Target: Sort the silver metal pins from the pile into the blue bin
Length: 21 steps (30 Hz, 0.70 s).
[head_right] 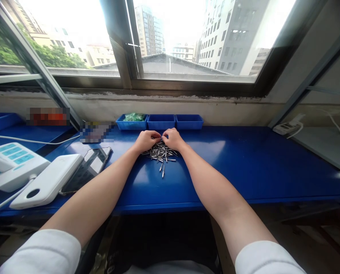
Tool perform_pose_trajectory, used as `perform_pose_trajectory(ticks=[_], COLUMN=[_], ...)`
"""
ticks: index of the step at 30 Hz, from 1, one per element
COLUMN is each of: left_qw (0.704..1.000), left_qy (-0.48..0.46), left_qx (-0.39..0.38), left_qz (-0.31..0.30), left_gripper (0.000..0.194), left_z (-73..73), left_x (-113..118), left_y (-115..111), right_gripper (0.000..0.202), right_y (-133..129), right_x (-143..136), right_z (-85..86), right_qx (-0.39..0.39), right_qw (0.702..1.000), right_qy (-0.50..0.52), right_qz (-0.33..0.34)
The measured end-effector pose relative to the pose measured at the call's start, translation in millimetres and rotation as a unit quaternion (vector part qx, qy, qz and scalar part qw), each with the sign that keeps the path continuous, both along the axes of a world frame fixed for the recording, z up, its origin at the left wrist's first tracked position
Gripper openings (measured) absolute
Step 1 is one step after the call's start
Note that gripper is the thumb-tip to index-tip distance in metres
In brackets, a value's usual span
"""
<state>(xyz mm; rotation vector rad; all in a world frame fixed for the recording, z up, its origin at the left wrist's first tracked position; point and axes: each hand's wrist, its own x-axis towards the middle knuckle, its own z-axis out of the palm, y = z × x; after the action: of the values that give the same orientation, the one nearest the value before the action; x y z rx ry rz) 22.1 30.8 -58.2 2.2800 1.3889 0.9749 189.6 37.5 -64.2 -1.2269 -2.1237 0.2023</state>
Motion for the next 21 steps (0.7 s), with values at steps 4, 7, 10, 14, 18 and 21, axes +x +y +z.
perform_pose_trajectory(ticks=[4,7,10,14,18,21], left_qw=[0.999,0.997,0.995,0.993,0.994,0.994], left_qy=[-0.02,-0.048,-0.069,-0.065,-0.019,0.009], left_qx=[0.038,0.065,0.074,0.093,0.108,0.108], left_qz=[-0.005,-0.003,-0.008,-0.009,-0.002,0.013], left_gripper=[0.017,0.017,0.017,0.018,0.021,0.024], left_z=[1.1,2.6,4.0,2.4,-0.9,-1.4], left_x=[1.0,2.4,3.6,3.6,1.9,0.5], left_y=[-0.5,-1.0,-1.9,-0.2,3.4,4.1], right_gripper=[0.02,0.03,0.036,0.04,0.044,0.038], right_y=[-2.0,-3.3,-2.4,0.6,-0.2,-3.8], right_x=[-1.8,-2.8,-3.2,-2.7,-1.6,-0.6], right_z=[3.7,7.3,9.0,8.1,6.8,6.7], right_qx=[0.015,0.019,0.022,0.027,0.012,-0.008], right_qw=[1.0,0.999,0.999,0.998,0.998,0.995], right_qy=[-0.003,-0.019,-0.009,0.021,0.053,0.1], right_qz=[-0.015,-0.03,-0.044,-0.048,-0.028,0.004])
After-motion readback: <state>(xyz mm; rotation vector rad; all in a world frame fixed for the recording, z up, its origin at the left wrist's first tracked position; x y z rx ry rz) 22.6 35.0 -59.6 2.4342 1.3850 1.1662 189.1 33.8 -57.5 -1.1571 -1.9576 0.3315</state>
